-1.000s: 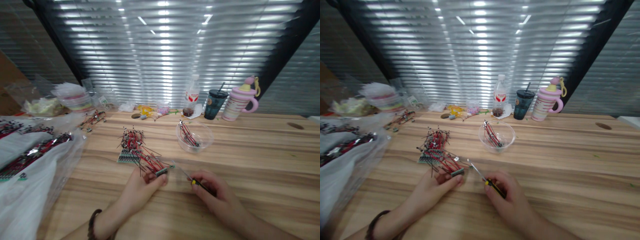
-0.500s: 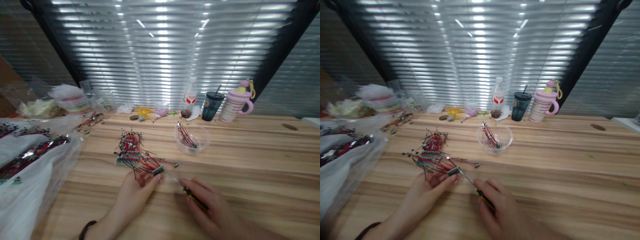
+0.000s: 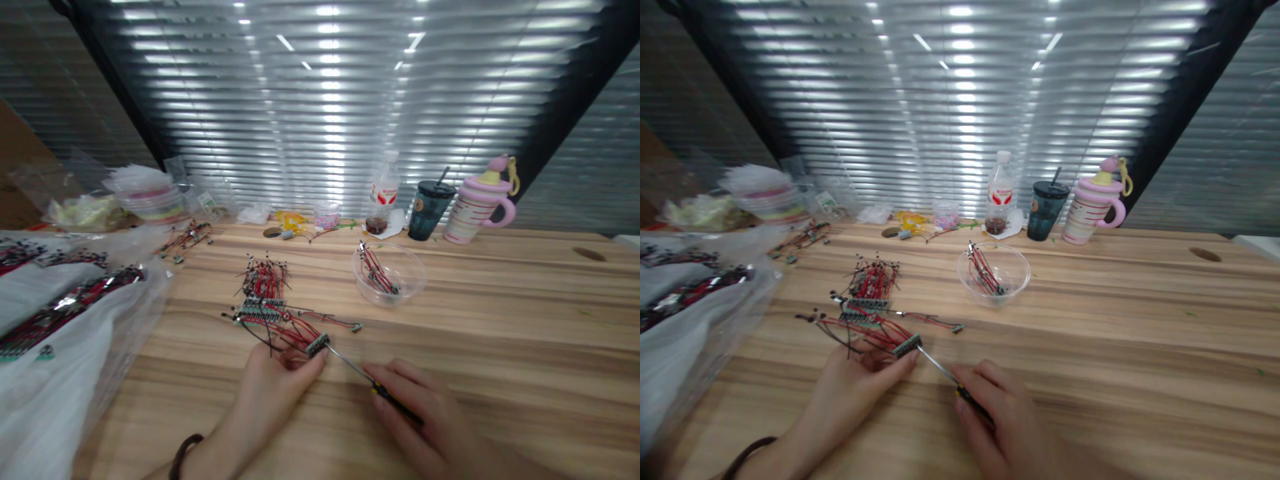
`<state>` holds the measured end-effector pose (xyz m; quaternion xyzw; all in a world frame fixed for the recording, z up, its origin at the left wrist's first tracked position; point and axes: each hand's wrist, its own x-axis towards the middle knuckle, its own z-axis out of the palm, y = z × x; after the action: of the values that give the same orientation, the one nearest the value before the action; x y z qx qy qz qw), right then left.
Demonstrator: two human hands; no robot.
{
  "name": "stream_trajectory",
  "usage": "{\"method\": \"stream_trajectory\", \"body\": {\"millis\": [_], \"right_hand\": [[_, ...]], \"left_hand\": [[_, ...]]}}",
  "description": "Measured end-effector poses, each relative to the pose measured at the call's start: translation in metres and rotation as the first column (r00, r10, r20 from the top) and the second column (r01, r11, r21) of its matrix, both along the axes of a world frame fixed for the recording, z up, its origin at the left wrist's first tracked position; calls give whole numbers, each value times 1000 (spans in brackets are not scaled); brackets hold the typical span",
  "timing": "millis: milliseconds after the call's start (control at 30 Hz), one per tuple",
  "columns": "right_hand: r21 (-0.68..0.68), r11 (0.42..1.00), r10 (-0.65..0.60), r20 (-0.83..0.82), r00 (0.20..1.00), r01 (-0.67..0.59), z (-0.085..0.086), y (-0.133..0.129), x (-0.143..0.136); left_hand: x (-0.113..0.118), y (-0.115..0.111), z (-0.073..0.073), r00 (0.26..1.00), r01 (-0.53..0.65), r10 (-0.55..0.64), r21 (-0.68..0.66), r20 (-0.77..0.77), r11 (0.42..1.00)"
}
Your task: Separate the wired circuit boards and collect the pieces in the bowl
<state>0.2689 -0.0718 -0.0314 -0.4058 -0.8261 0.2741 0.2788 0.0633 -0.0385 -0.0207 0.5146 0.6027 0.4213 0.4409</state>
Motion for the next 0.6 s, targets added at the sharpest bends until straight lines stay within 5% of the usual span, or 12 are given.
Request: {"method": "stream_trajectory", "body": {"millis": [233, 400, 467, 600], "right_hand": [[-25, 1000, 18, -41, 999, -19, 4, 0, 12], [-301, 951, -113, -142, 983, 66, 18, 7, 37], [-531, 846, -155, -146, 977, 55, 22, 14, 44], [-869, 494, -217, -110, 970, 12, 22, 23, 52]], "left_hand": [[8, -10, 16, 993, -69, 79, -116, 83, 991], [13, -28, 16, 963, -50, 113, -249, 246, 967], [19, -35, 11, 916, -28, 144, -299, 375, 954], [39, -44, 3, 742, -93, 318, -379, 590, 921]]}}
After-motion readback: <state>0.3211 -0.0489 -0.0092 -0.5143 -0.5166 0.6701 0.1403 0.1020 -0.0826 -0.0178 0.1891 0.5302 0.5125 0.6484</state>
